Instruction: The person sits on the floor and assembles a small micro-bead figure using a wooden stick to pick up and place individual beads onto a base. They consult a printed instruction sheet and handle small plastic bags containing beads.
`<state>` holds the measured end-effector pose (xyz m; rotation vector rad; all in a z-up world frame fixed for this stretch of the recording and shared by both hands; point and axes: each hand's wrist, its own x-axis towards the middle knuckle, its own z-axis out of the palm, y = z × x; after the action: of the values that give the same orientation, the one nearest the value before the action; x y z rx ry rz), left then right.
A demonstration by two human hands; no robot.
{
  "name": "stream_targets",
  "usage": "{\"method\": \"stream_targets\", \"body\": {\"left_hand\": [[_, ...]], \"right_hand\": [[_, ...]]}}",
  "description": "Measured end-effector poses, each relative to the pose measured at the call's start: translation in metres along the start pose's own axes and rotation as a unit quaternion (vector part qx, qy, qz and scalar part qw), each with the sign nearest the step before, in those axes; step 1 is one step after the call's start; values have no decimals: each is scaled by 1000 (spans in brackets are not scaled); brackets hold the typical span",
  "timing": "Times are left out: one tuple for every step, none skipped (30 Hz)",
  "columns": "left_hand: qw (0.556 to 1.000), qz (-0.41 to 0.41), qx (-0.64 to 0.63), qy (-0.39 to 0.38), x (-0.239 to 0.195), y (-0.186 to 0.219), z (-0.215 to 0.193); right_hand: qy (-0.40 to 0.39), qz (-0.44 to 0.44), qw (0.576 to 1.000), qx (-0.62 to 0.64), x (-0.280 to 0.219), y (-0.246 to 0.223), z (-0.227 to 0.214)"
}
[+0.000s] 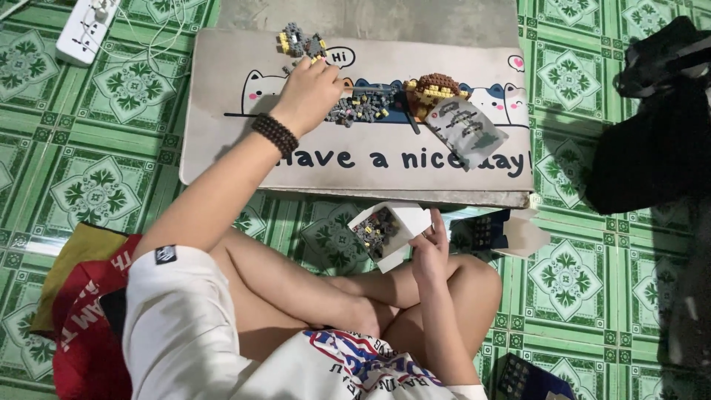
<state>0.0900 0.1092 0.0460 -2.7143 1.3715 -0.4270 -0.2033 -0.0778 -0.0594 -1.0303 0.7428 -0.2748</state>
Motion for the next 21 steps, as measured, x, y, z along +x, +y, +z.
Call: {"method": "stream_targets", "body": {"left_hand": [[1000,-11,7,6,6,0,5],[1000,-12,6,6,14,-4,12],[999,-34,-10,16,22,-8,18],[998,-55,-27,25,31,-12,25],[998,-54,-29,25,36,-12,22],[993,-98,-64,-11,40,-12,19],[984,-141,-99,-46,45,-10,16],[984,-141,-102,-47,44,-8,17],[969,-205,-126,-54,45,-7,16],[950,-268,-150,-61,46,-6,15],[951,-264,-149,-58,43,-4,8],[946,-243,-213,19,40,-2,2],[931,-222,-274,94,34,-1,-4],[932,-221,-273,94,32,9,-10],[935,-142,-292,139,31,22,-16],[931,-62,-310,182,29,34,-22],[931,-64,-310,183,31,47,-19],[947,-6,-303,108,33,61,-15],[954,50,-293,32,34,73,-13],[955,47,-292,34,42,79,13],[969,73,-230,48,52,87,38]], "right_hand": [[-5,5,1000,-5,-1,-3,1],[-6,5,1000,-7,0,-3,2],[1,9,1000,-7,0,-3,2],[7,12,1000,-7,0,-3,2],[9,12,1000,-8,3,0,-1],[8,6,1000,2,5,3,-4],[7,0,1000,11,8,5,-8],[9,0,1000,8,11,10,-15],[-8,-15,1000,25,16,14,-21],[-25,-29,998,41,20,18,-28],[-24,-33,998,44,20,15,-27],[-15,-28,999,36,19,12,-27],[-8,-19,999,26,17,10,-26],[-8,-20,999,28,19,13,-23],[-7,-18,1000,23,20,15,-23],[-5,-17,1000,18,21,18,-22],[-7,-17,1000,16,41,47,-44],[-29,-47,998,0,62,75,-67],[-52,-77,996,-17,82,103,-88],[-55,-77,995,-19,76,98,-82],[-52,-78,995,-27,69,92,-78]]}}
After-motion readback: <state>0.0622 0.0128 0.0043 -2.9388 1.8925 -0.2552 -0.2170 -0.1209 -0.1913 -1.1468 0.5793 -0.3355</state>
